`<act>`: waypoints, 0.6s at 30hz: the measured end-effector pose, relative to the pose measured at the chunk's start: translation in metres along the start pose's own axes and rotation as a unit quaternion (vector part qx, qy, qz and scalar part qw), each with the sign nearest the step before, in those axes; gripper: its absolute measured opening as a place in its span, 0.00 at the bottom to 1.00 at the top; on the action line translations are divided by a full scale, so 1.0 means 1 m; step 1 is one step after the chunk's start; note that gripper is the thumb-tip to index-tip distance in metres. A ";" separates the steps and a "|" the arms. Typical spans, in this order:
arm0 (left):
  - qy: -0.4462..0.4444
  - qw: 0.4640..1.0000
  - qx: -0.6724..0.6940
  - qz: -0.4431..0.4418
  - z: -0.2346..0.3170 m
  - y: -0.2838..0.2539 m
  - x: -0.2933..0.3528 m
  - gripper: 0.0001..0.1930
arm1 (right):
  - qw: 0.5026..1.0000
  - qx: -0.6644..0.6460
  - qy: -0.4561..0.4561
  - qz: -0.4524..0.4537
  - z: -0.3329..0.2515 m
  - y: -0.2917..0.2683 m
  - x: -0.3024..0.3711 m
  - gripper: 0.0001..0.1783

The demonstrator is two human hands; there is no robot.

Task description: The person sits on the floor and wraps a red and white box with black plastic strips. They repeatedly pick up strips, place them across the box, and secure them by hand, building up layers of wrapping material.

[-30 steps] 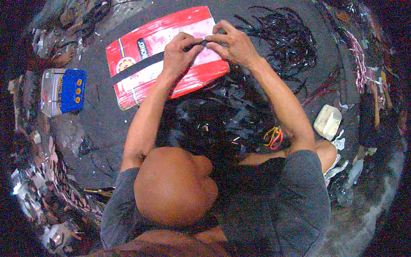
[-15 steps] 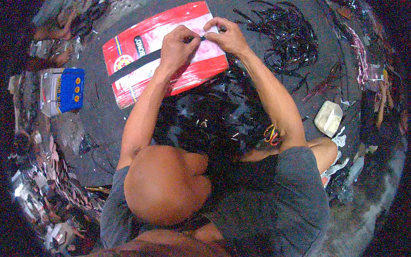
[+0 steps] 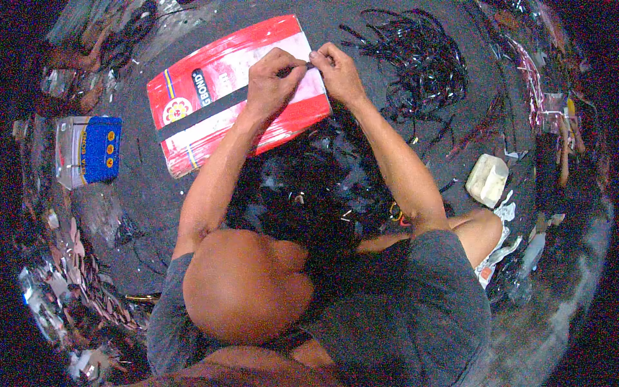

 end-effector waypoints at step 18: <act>0.017 1.000 -0.016 -0.019 0.008 -0.001 -0.011 0.02 | 0.938 0.287 0.003 0.195 -0.061 0.002 -0.010 0.14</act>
Point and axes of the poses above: each hand's wrist, its own x-axis away from the middle knuckle, its own y-axis out of the palm, z = x × y, the point moved 9 cm from there along -x, towards the middle knuckle, and after that the axes turned 10 degrees about y, right-handed, at the moved point
